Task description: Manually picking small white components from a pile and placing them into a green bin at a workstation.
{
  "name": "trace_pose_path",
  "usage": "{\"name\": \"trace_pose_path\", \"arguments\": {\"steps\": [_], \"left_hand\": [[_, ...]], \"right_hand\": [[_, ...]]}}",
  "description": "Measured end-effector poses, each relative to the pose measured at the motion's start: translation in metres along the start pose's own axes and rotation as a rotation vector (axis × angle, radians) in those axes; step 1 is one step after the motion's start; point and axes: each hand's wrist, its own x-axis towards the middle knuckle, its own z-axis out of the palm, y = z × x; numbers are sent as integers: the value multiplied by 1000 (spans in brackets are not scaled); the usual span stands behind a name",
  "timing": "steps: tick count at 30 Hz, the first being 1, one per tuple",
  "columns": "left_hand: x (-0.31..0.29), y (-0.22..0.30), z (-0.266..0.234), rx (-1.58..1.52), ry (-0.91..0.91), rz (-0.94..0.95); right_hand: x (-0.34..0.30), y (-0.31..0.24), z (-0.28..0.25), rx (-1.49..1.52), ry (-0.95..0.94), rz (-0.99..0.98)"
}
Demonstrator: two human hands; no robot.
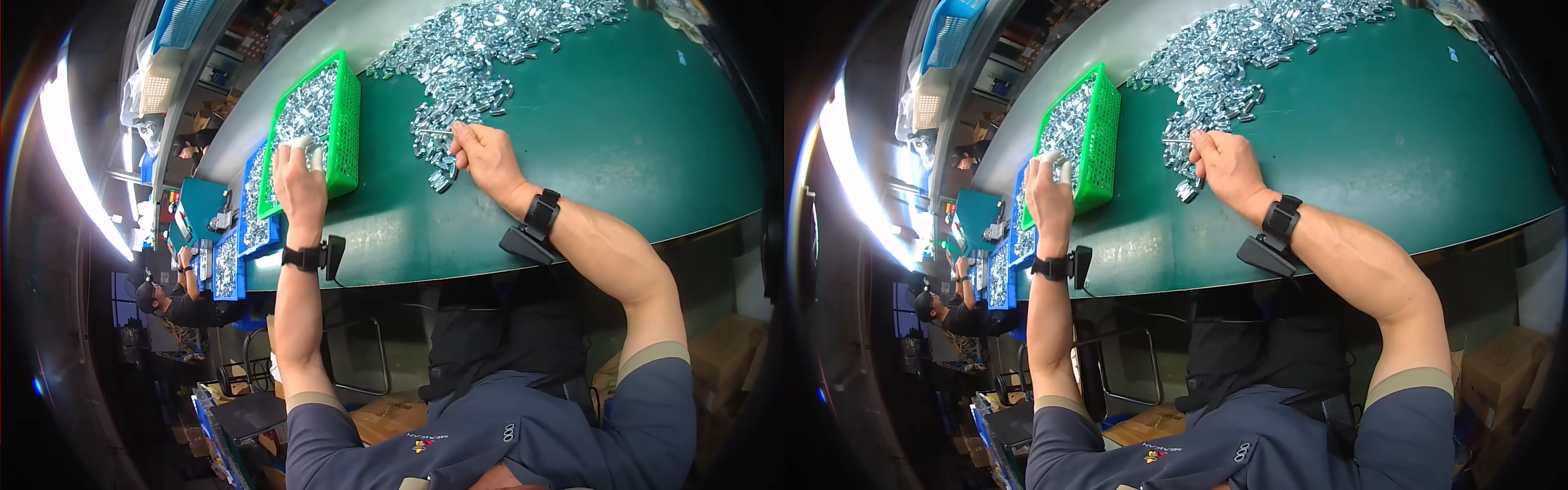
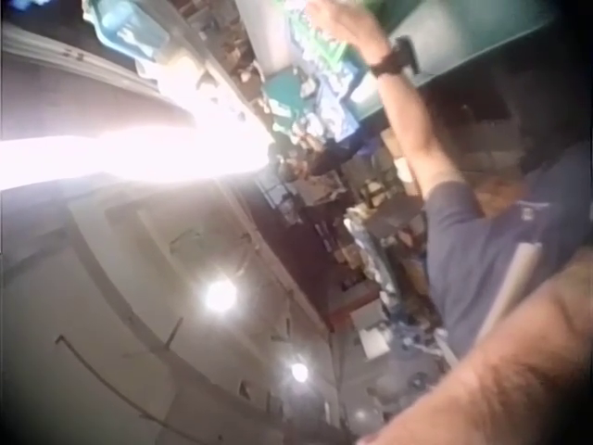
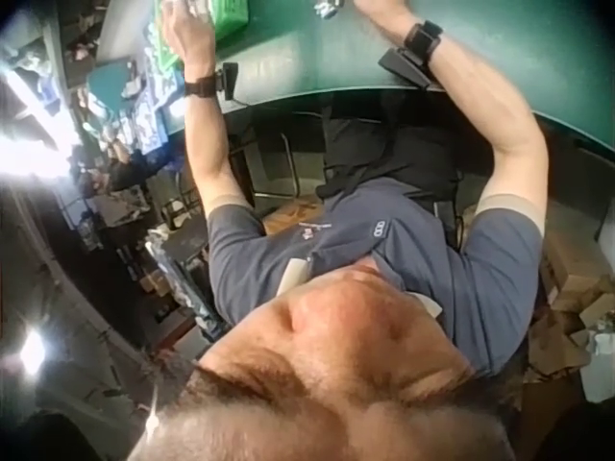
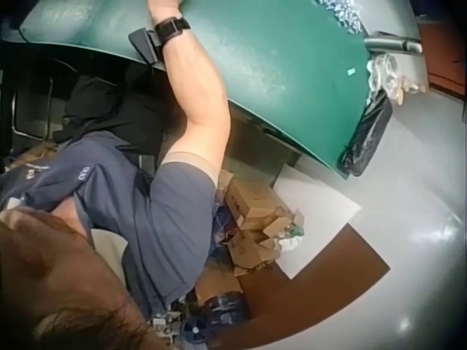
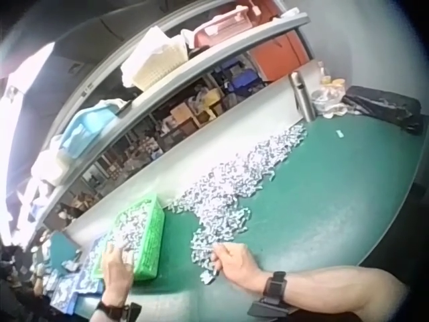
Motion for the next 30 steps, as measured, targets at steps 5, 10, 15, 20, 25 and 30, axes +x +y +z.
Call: {"name": "trace_pose_path", "arguments": {"steps": [5,10,15,20,25,30], "left_hand": [[23,23,66,-174,-213,108],[22,28,135,-335,-409,105],[-4,55,110,-454,-416,63],[-37,62,81,-605,-457,-183],[-63,46,72,-499,-307,-85],[-74,36,57,-367,-346,-35]], "right_hand": [[1,-1,-2,-10,-4,13],[4,-2,1,-24,-19,-9],[3,1,-1,-53,-24,2],[2,4,0,-82,-87,-6],[-3,3,4,-123,-184,-28],[-7,1,6,-152,-259,-19]]}}
